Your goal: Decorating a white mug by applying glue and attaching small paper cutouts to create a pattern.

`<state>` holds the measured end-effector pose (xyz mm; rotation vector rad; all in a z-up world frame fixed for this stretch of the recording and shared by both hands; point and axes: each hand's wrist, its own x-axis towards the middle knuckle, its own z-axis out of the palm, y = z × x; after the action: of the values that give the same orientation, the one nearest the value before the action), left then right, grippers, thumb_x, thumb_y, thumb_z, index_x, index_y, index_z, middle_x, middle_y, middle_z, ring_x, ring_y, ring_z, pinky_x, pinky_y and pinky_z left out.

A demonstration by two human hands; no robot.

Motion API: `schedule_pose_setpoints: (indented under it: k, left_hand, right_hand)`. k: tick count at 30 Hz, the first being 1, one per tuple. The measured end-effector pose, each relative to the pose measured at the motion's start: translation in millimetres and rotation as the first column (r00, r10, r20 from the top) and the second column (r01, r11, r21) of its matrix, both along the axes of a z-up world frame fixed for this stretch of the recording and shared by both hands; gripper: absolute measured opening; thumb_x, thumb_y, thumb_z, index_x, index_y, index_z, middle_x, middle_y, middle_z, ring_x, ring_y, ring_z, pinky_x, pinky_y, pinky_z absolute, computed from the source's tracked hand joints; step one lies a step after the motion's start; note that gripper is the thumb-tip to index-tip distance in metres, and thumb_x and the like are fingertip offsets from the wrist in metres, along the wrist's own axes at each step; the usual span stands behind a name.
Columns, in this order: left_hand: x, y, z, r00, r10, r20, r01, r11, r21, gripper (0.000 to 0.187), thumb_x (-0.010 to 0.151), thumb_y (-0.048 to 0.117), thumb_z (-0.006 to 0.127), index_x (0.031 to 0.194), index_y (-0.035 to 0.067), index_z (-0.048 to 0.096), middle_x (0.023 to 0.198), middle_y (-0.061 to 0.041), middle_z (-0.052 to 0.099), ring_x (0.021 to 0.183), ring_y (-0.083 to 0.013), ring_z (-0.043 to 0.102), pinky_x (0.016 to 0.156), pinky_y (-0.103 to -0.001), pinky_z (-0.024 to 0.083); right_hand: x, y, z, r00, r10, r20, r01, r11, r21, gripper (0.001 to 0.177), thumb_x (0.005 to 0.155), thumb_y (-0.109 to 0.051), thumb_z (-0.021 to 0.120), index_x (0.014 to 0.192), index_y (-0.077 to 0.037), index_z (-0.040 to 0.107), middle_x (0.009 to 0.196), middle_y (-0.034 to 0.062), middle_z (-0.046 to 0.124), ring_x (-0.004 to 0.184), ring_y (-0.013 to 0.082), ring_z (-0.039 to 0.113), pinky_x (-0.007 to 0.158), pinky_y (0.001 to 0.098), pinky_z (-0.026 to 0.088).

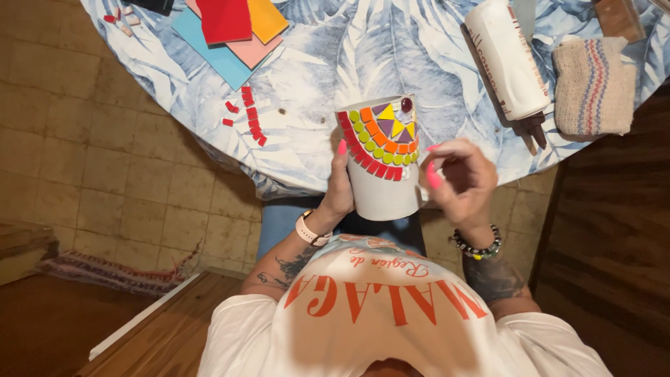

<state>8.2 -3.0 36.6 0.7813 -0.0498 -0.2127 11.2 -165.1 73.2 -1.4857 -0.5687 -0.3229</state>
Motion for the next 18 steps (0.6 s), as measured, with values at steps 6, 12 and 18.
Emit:
schedule_pose_setpoints:
  k: [6, 12, 18]
  left_hand:
    - [-6, -3, -44, 0.989, 0.040, -0.146, -0.063, 0.986, -0.152, 0.055, 0.087, 0.046, 0.036, 0.115, 0.001, 0.047, 0.112, -0.017, 0.053, 0.103, -0.0257, 0.052, 0.091, -0.039, 0.041]
    - [1, -15, -105, 0.992, 0.126, -0.028, -0.107, 0.920, 0.377, 0.042, 0.091, 0.025, 0.030, 0.128, 0.004, 0.031, 0.133, -0.011, 0.032, 0.122, -0.0161, 0.030, 0.104, -0.028, 0.024]
    - [-6, 17, -18, 0.999, 0.017, 0.030, -0.031, 0.835, 0.550, 0.058, 0.080, 0.056, 0.019, 0.123, 0.018, 0.032, 0.123, -0.011, 0.046, 0.107, -0.0228, 0.048, 0.083, -0.034, 0.039]
  right_hand:
    - [21, 17, 88, 0.986, -0.057, -0.159, 0.022, 0.977, -0.214, 0.012, 0.087, -0.008, 0.049, 0.092, 0.003, 0.046, 0.085, 0.0137, 0.046, 0.068, 0.0185, 0.049, 0.063, 0.0246, 0.042]
    - [83, 112, 140, 0.835, 0.543, 0.088, -0.244, 0.509, -0.826, 0.012, 0.086, -0.007, 0.053, 0.091, 0.003, 0.055, 0.076, 0.0114, 0.053, 0.066, 0.0215, 0.050, 0.061, 0.0289, 0.040]
    - [123, 203, 71, 0.610, 0.742, -0.280, -0.128, -0.256, -0.958, 0.034, 0.074, -0.016, 0.056, 0.106, -0.006, 0.050, 0.092, 0.0079, 0.051, 0.071, 0.0264, 0.056, 0.057, 0.0388, 0.050]
